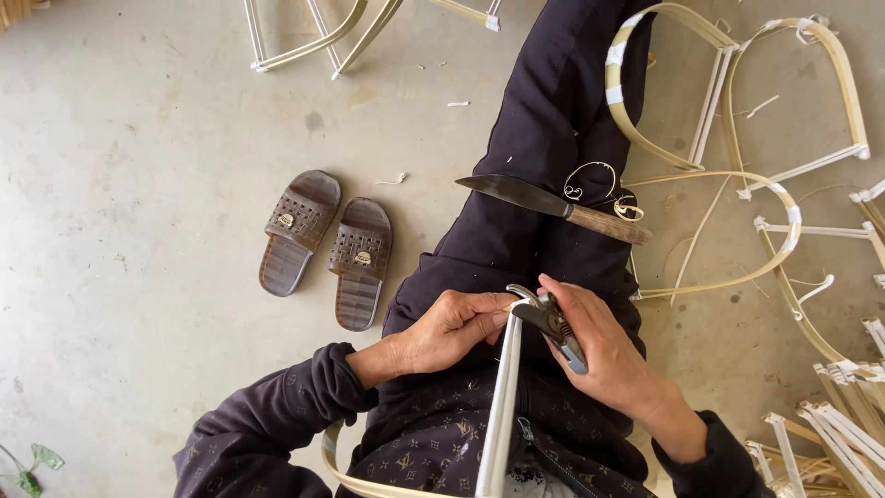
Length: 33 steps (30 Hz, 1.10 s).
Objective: The recorder uses various tools to assemble and trim bamboo frames for what appear to be traditional lanterns or baskets.
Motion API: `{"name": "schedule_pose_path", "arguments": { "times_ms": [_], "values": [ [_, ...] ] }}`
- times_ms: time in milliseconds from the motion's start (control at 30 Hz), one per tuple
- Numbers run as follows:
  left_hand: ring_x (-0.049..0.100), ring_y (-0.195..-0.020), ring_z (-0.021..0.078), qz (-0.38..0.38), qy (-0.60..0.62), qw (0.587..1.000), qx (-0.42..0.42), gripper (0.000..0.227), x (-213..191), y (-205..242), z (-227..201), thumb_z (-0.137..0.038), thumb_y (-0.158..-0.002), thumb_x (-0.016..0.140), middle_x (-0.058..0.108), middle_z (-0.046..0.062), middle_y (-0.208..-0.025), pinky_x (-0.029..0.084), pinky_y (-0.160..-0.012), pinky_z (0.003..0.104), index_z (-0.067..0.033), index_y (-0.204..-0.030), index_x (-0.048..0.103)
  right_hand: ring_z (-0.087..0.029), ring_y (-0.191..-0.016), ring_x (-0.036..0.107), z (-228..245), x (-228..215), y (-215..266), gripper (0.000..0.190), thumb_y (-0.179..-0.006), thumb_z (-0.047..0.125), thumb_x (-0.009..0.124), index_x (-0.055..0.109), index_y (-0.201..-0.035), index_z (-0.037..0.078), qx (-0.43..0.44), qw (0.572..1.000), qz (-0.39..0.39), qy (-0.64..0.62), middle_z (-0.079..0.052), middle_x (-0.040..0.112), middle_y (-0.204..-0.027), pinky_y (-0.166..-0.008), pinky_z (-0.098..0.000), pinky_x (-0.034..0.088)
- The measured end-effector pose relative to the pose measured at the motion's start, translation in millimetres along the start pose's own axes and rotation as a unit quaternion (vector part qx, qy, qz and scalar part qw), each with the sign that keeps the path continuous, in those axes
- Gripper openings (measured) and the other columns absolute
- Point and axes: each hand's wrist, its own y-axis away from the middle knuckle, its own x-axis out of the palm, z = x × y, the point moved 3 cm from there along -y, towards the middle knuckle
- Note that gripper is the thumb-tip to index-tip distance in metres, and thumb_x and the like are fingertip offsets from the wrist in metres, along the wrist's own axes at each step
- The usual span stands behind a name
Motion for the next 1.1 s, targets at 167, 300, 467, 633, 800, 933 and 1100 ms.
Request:
{"name": "schedule_pose_path", "arguments": {
  "times_ms": [167, 300, 467, 633, 800, 933, 1100],
  "values": [
    [0.051, -0.074, 0.0051, -0.016, 0.005, 1.0, -0.019, 0.035, -1, -6, 5, -0.014, -0.109, 0.053, 0.06, -0.001, -0.081, 0.05, -0.068, 0.023, -0.0052, -0.142, 0.062, -0.029, -0.082, 0.07, -34, 15, 1, 0.046, -0.078, 0.007, 0.079, 0.058, -0.119, 0.001, -0.018, 0.999, -0.041, 0.018, -0.011, 0.068, -0.09, -0.074, -0.0396, 0.056],
    [0.05, -0.075, 0.0054, -0.016, 0.019, 1.0, -0.016, 0.035, -9, -6, 4, -0.012, -0.109, 0.054, 0.06, 0.0, -0.082, 0.048, -0.068, 0.023, -0.0038, -0.141, 0.063, -0.028, -0.075, 0.069, -63, 22, 3, 0.037, -0.078, 0.006, 0.077, 0.061, -0.11, 0.0, -0.048, 0.996, -0.068, 0.027, -0.012, 0.068, -0.087, -0.066, -0.0362, 0.056],
    [0.065, -0.09, 0.0066, -0.192, -0.163, 0.965, 0.076, 0.035, -72, -1, -44, 0.005, -0.099, 0.054, 0.072, 0.002, -0.103, 0.06, -0.08, 0.025, -0.0006, -0.131, 0.066, -0.017, -0.062, 0.064, -74, 10, -1, 0.017, -0.094, 0.01, 0.075, 0.069, -0.107, 0.002, 0.19, 0.976, -0.064, -0.081, -0.008, 0.069, -0.073, -0.06, -0.0351, 0.051],
    [0.059, -0.08, 0.009, -0.284, -0.19, 0.94, 0.022, 0.044, -70, 26, -137, -0.005, -0.103, 0.056, 0.069, 0.004, -0.102, 0.053, -0.065, 0.024, -0.0044, -0.147, 0.056, -0.014, -0.1, 0.065, -26, -13, -26, 0.049, -0.093, 0.004, 0.07, 0.053, -0.139, -0.001, 0.042, 0.861, -0.038, -0.506, -0.008, 0.065, -0.113, -0.081, -0.0323, 0.058],
    [0.068, -0.103, 0.0149, -0.057, -0.083, 0.992, 0.076, 0.05, -42, 33, -159, -0.011, -0.101, 0.061, 0.07, 0.009, -0.118, 0.058, -0.088, 0.03, -0.0034, -0.15, 0.052, -0.02, -0.107, 0.063, -43, 15, -32, 0.051, -0.095, 0.003, 0.068, 0.05, -0.142, -0.002, 0.119, 0.788, -0.15, -0.585, -0.01, 0.064, -0.118, -0.094, -0.036, 0.057],
    [0.065, -0.118, 0.0219, -0.06, -0.165, 0.977, 0.121, 0.047, -24, -8, -110, -0.013, -0.097, 0.066, 0.067, 0.013, -0.127, 0.054, -0.102, 0.036, -0.0046, -0.143, 0.059, -0.022, -0.111, 0.066, -26, 34, -30, 0.048, -0.095, 0.002, 0.066, 0.05, -0.141, -0.002, 0.116, 0.745, -0.108, -0.648, -0.015, 0.067, -0.116, -0.095, -0.0345, 0.055],
    [0.062, -0.099, 0.0194, -0.194, -0.234, 0.943, 0.136, 0.032, -3, -38, -43, -0.014, -0.098, 0.074, 0.068, 0.007, -0.106, 0.052, -0.089, 0.035, -0.0067, -0.128, 0.067, -0.017, -0.108, 0.065, -23, 24, -22, 0.047, -0.094, -0.001, 0.066, 0.05, -0.138, 0.0, 0.154, 0.801, -0.11, -0.568, -0.007, 0.065, -0.119, -0.091, -0.0322, 0.056]
  ]
}}
